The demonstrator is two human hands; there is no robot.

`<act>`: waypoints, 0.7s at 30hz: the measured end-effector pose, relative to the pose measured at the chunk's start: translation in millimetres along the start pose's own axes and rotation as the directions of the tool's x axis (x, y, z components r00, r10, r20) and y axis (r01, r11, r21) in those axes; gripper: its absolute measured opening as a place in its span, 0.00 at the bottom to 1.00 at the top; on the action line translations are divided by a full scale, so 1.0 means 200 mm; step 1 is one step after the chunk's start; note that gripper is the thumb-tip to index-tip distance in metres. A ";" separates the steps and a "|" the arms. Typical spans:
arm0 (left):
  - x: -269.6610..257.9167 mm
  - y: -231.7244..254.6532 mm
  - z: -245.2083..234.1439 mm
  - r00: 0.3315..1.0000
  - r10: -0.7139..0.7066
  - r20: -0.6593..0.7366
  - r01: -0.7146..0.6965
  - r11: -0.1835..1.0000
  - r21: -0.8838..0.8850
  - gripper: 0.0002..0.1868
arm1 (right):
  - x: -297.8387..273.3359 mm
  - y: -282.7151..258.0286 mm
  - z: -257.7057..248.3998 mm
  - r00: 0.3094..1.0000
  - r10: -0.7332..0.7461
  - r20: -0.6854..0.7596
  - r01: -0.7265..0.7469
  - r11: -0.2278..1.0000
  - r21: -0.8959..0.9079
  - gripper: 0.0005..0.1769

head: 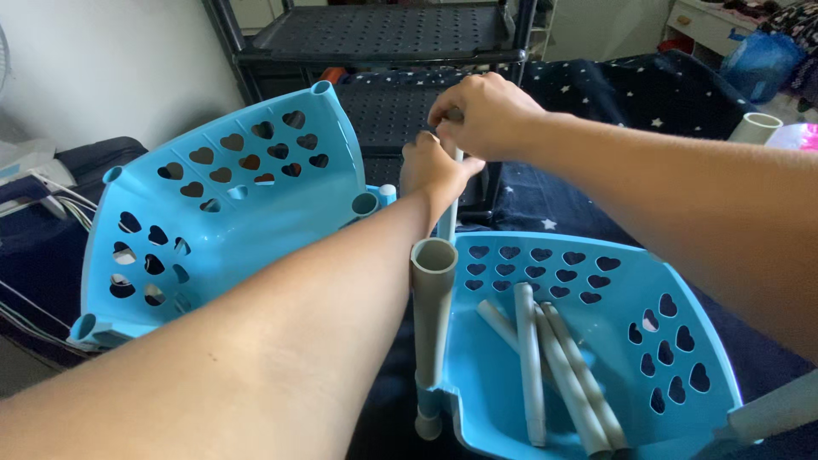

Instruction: The person assembles a multi-tier storage rack by inserting white plastic poles into the corner sockets of light blue heart-patterned baskets. They connect the poles to form vertical supports and then place an additional basket on top to complete the structure.

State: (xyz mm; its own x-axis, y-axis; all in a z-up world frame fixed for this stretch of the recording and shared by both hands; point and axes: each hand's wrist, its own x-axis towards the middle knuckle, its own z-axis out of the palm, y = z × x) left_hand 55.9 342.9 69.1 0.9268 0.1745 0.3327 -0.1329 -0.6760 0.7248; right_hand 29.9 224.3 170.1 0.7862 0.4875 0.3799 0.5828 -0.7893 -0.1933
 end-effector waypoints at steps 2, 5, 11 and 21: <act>0.00 0.03 -0.04 0.999 -0.037 0.038 0.035 0.999 0.035 0.38 | 0.00 -0.02 0.02 1.000 0.024 -0.012 -0.024 1.000 -0.003 0.16; -0.01 0.06 -0.07 0.997 -0.008 0.080 0.003 0.998 0.065 0.34 | -0.02 -0.02 0.04 0.998 0.027 -0.058 -0.031 0.998 -0.055 0.16; -0.09 0.01 -0.11 0.998 0.056 0.010 -0.055 0.993 -0.103 0.29 | 0.01 -0.04 0.05 1.000 0.004 -0.018 -0.008 0.976 -0.218 0.20; 0.01 -0.04 -0.11 0.971 0.116 0.210 -0.123 0.992 0.018 0.26 | 0.09 0.06 -0.10 0.964 -0.048 0.263 0.105 0.973 -0.208 0.24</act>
State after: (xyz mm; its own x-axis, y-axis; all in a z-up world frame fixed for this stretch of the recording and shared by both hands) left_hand 51.5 364.3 77.9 0.9579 -0.0594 0.2808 -0.2394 -0.7054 0.6672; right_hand 46.9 215.1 192.2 0.7837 0.6059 0.1371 0.6068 -0.7938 0.0399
